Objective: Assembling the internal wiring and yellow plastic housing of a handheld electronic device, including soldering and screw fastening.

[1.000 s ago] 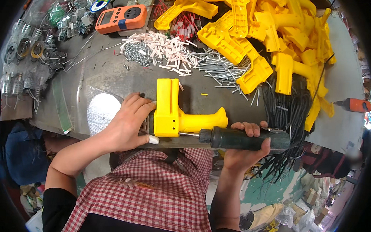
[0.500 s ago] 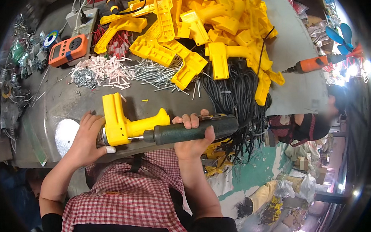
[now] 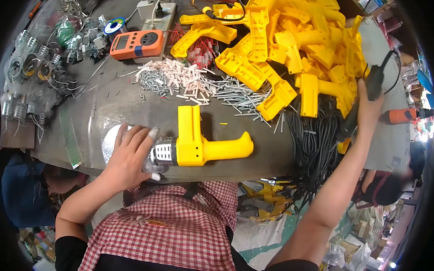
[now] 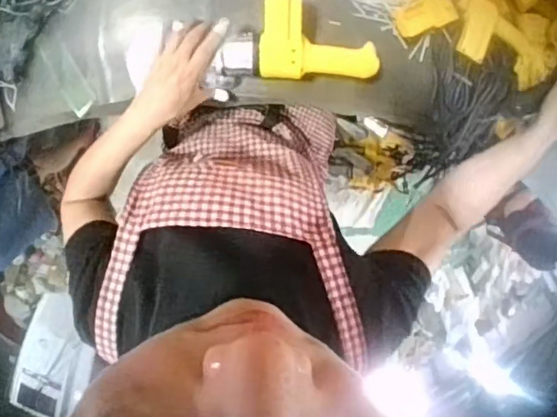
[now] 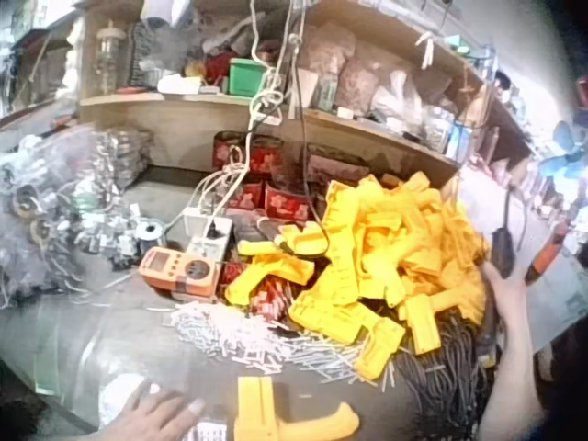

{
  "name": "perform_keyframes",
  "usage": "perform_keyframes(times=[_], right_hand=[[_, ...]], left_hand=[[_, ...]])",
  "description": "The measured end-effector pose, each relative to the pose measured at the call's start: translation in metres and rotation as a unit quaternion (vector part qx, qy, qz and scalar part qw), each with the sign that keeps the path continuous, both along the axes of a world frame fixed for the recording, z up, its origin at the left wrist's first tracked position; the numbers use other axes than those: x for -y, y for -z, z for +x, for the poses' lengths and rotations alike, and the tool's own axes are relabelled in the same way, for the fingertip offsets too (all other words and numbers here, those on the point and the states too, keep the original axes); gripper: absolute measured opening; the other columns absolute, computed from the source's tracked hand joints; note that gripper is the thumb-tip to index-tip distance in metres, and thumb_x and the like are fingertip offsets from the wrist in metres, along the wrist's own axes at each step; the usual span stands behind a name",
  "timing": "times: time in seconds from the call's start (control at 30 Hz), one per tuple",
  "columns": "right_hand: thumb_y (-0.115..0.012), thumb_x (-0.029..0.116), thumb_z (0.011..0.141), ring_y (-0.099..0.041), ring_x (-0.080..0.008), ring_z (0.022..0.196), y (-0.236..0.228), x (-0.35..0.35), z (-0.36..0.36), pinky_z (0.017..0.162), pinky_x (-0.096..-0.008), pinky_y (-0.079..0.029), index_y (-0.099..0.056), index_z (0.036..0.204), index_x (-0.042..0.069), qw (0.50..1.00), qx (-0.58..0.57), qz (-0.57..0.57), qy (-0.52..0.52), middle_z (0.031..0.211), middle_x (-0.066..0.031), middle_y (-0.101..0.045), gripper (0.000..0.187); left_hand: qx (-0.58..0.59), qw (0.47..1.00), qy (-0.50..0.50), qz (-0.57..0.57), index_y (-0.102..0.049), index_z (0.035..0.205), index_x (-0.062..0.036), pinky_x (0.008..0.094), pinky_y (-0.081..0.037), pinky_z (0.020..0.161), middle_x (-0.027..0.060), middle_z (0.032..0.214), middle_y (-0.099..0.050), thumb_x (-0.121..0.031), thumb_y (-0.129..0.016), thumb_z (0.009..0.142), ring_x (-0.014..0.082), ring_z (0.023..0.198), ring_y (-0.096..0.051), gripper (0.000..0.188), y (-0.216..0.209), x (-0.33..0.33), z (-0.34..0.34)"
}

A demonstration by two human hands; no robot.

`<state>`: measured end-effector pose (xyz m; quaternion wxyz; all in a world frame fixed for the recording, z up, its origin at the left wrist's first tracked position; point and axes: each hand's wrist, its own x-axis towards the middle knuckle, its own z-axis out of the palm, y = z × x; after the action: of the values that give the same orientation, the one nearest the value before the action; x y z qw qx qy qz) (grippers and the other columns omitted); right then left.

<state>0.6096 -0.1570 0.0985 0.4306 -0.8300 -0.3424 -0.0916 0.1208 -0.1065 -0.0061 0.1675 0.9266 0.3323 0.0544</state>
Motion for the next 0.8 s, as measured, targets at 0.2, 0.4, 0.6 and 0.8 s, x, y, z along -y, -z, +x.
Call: perform_keyframes(times=[0.2,0.4,0.6,0.8], right_hand=[[-0.07,0.016,0.076,-0.057,-0.0327,0.101,0.021,0.014,-0.158,0.085,-0.0388,-0.046,-0.056,0.119,0.004,0.897,-0.035,-0.239,-0.37,0.108,-0.0165,-0.06,0.046],[-0.071,0.016,0.077,-0.061,-0.0198,0.068,0.035,0.032,-0.21,0.058,-0.0303,-0.048,-0.062,0.106,0.004,0.776,-0.041,-0.259,-0.574,0.086,-0.0107,-0.064,0.032],[-0.067,0.015,0.083,-0.054,-0.0066,0.052,0.104,-0.018,-0.204,0.048,-0.025,-0.043,-0.064,0.099,0.002,0.722,-0.385,-0.353,-0.454,0.07,-0.0027,-0.062,0.02],[-0.069,0.014,0.08,-0.058,-0.0107,0.065,0.128,-0.015,-0.197,0.059,-0.0277,-0.046,-0.063,0.096,0.002,0.791,-0.231,-0.301,-0.479,0.076,-0.0065,-0.063,0.021]], left_hand=[[0.02,1.0,0.012,-0.021,-0.041,0.131,-0.0011,0.0476,-0.035,0.101,0.0195,0.116,-0.052,-0.018,-0.077,0.058,0.036,0.115,-0.047,0.083,-0.009,-0.019,-0.012],[-0.142,0.834,0.211,-0.489,-0.047,0.13,-0.0024,0.0394,-0.048,0.086,0.0213,0.101,-0.064,-0.019,-0.067,0.07,0.035,0.094,-0.061,0.065,-0.077,-0.103,-0.007],[-0.029,0.961,0.171,-0.215,-0.057,0.121,-0.0044,0.0374,-0.044,0.094,0.0143,0.123,-0.056,-0.001,-0.055,0.073,0.0317,0.112,-0.054,0.048,-0.019,-0.101,-0.013],[0.292,0.927,-0.014,-0.236,-0.062,0.106,-0.0009,0.0376,-0.048,0.081,0.0143,0.101,-0.064,-0.008,-0.063,0.078,0.0328,0.092,-0.062,0.029,-0.038,-0.025,-0.03]])
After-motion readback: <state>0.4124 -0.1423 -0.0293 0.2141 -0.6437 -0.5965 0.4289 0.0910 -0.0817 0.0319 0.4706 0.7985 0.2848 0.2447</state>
